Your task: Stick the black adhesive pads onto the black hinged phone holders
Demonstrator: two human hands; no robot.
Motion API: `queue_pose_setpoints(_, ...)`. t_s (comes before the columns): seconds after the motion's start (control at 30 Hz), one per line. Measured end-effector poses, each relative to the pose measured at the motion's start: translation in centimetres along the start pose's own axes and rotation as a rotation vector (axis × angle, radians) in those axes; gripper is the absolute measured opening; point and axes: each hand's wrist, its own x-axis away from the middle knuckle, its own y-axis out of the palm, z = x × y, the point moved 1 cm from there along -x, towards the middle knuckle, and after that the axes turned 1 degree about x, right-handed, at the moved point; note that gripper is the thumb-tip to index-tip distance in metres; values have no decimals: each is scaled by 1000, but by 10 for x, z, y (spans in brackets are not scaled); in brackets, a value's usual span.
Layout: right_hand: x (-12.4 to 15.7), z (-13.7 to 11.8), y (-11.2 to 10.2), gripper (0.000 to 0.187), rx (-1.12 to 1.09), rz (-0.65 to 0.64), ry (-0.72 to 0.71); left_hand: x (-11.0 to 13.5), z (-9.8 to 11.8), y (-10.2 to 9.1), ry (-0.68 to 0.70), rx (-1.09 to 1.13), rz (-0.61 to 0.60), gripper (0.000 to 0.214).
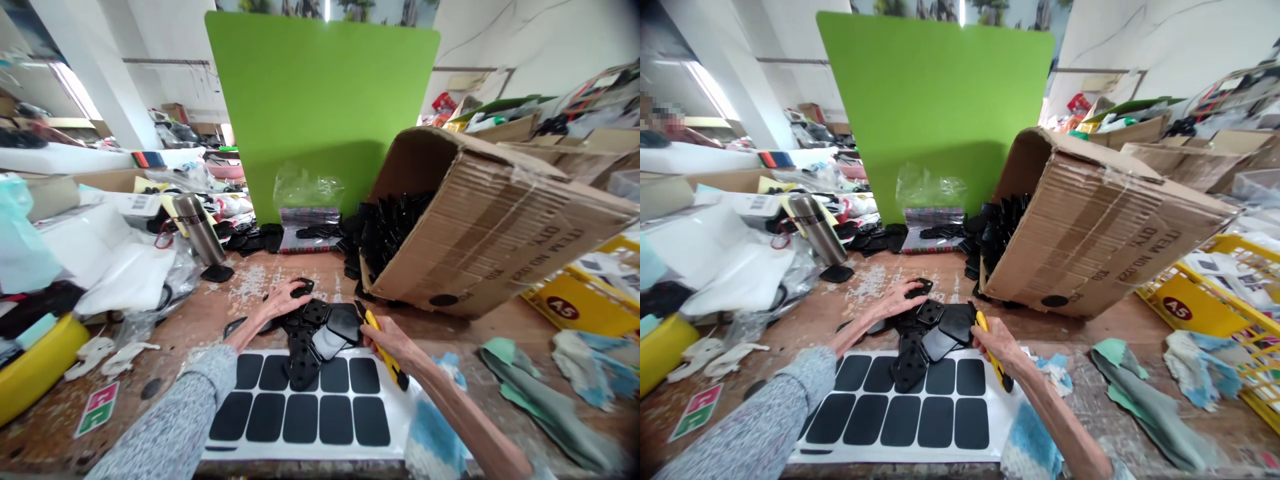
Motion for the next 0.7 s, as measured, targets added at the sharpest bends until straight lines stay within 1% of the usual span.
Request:
queue_pose_setpoints(0.07,6,-3,-3,22,69,7,-53,6,0,-8,-1,-7,-27,61)
queue_pose_setpoints(0.13,17,-8,-10,20,137,12,-117,20,3,-18,-13,-19,-62,68)
queue_pose_setpoints(0.2,34,-11,-23,19,220,30,-185,44,10,-23,-33,-39,-90,78)
queue_pose_setpoints(0.23,43,-11,-30,19,268,52,-212,59,15,-22,-32,-57,-101,83)
queue_pose_setpoints(0.27,52,-10,-39,20,313,82,-230,76,21,-18,-24,-77,-101,88)
queue_pose_setpoints(0.3,61,-7,-47,20,360,117,-240,92,28,-11,13,-120,-97,91)
queue_pose_setpoints(0.37,77,4,-65,20,451,202,-224,120,42,7,129,-174,-101,95)
queue_pose_setpoints(0.43,89,20,-82,20,538,299,-177,136,52,26,181,-206,-93,90)
queue_pose_setpoints(0.47,94,28,-91,21,582,346,-149,139,55,33,182,-221,-78,83)
queue_pose_setpoints(0.53,102,45,-109,25,642,423,-84,133,56,41,164,-259,-37,66)
queue_pose_setpoints(0.57,105,53,-118,26,655,445,-45,127,54,41,156,-280,-17,59)
queue_pose_setpoints(0.63,109,67,-133,29,661,471,44,112,48,38,147,-322,12,51)
queue_pose_setpoints(0.7,111,78,-144,30,647,521,50,98,39,31,135,-357,27,49)
